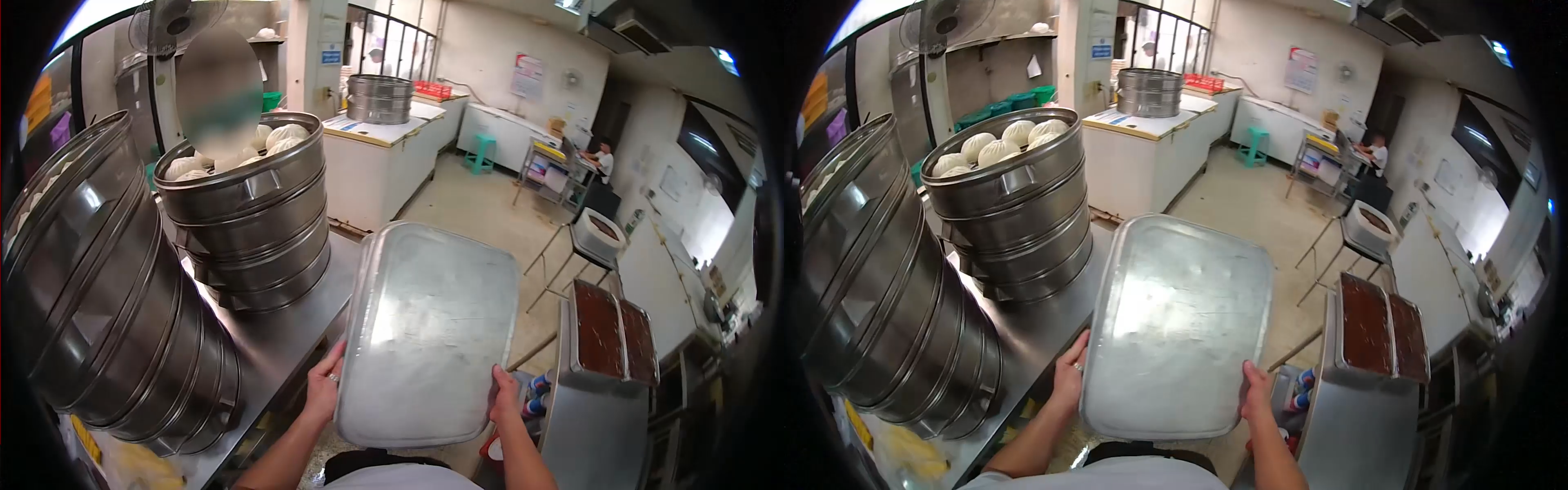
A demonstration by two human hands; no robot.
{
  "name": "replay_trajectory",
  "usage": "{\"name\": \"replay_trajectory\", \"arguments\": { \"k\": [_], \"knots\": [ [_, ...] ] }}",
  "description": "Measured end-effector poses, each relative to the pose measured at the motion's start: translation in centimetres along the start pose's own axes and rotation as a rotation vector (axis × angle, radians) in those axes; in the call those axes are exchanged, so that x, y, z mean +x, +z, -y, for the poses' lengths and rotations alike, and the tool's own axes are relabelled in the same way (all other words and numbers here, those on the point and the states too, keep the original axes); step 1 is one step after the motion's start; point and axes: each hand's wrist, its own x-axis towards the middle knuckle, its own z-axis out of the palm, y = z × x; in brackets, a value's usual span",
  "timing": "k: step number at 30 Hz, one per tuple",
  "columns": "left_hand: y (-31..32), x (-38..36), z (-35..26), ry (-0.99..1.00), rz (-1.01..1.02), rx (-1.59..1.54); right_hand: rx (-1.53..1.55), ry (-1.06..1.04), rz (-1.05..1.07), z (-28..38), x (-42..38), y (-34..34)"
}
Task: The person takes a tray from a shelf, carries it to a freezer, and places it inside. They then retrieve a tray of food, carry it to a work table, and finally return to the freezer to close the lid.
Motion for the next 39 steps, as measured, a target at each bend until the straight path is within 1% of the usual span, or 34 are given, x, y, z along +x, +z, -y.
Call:
{"name": "replay_trajectory", "arguments": {
  "k": [2, 3, 5, 6, 7, 8, 10, 13, 16, 17, 19, 21, 23, 24, 25, 27, 28, 29, 31, 34, 35, 37, 39],
  "knots": [
    [1.7, 3.1, 1.3, 0.040, 0.016, 0.078, 0.031, 0.004, 0.030, 1.7, 3.1, 0.6],
    [2.7, 4.3, 1.0, -0.063, 0.022, 0.025, 0.021, -0.003, 0.030, 1.8, 5.3, -0.3],
    [2.9, 8.1, 2.5, -0.098, 0.123, 0.072, 0.018, -0.026, 0.049, 1.9, 11.0, -1.1],
    [5.1, 9.5, 1.8, -0.126, 0.188, 0.100, 0.021, -0.035, 0.057, 1.5, 13.9, -1.7],
    [7.3, 10.5, 1.1, -0.083, 0.225, 0.177, 0.027, -0.048, 0.055, 1.0, 16.7, -2.9],
    [8.7, 12.5, 0.9, -0.186, 0.190, 0.290, 0.033, -0.064, 0.055, 1.0, 18.6, -3.8],
    [14.0, 15.0, -0.1, -0.139, 0.130, 0.197, 0.048, -0.112, 0.061, 2.4, 23.1, -3.8],
    [21.0, 19.4, -1.0, -0.109, 0.058, 0.204, 0.067, -0.110, 0.134, 6.8, 28.7, -4.2],
    [26.7, 24.4, -0.3, 0.079, -0.015, 0.327, 0.064, -0.147, 0.181, 11.0, 35.8, -4.5],
    [27.8, 26.6, -0.3, 0.138, 0.089, 0.281, 0.066, -0.162, 0.206, 12.4, 38.4, -4.2],
    [31.7, 29.8, -0.5, 0.176, 0.050, 0.335, 0.070, -0.173, 0.239, 15.0, 42.8, -4.2],
    [35.2, 33.2, 0.0, 0.179, 0.031, 0.326, 0.019, -0.193, 0.197, 16.2, 46.8, -5.0],
    [37.7, 38.0, 1.9, 0.189, 0.038, 0.319, -0.046, -0.214, 0.139, 18.3, 50.8, -5.8],
    [39.3, 40.8, 3.1, 0.181, 0.074, 0.320, -0.083, -0.210, 0.089, 19.6, 51.8, -6.3],
    [42.2, 43.3, 4.0, 0.184, 0.056, 0.266, -0.114, -0.207, 0.017, 20.6, 53.1, -7.0],
    [45.2, 50.1, 7.3, 0.116, 0.270, 0.264, -0.144, -0.327, -0.140, 20.7, 56.7, -9.4],
    [46.5, 53.8, 8.9, 0.068, 0.397, 0.285, -0.151, -0.334, -0.234, 20.8, 57.2, -10.4],
    [49.2, 57.6, 10.7, 0.066, 0.444, 0.249, -0.161, -0.353, -0.329, 22.2, 57.9, -11.5],
    [55.1, 62.5, 15.0, 0.045, 0.469, 0.128, -0.184, -0.394, -0.515, 24.4, 57.4, -13.8],
    [65.3, 67.9, 15.7, -0.135, 0.825, 0.288, -0.177, -0.528, -0.791, 27.3, 55.5, -15.9],
    [67.9, 70.5, 17.7, -0.157, 0.898, 0.369, -0.184, -0.589, -0.875, 27.3, 54.5, -16.5],
    [73.4, 70.4, 18.7, -0.176, 1.072, 0.399, -0.236, -0.702, -1.067, 26.9, 50.9, -16.3],
    [78.4, 68.2, 20.1, -0.202, 1.290, 0.404, -0.080, -0.770, -1.215, 25.8, 46.6, -14.6]
  ]
}}
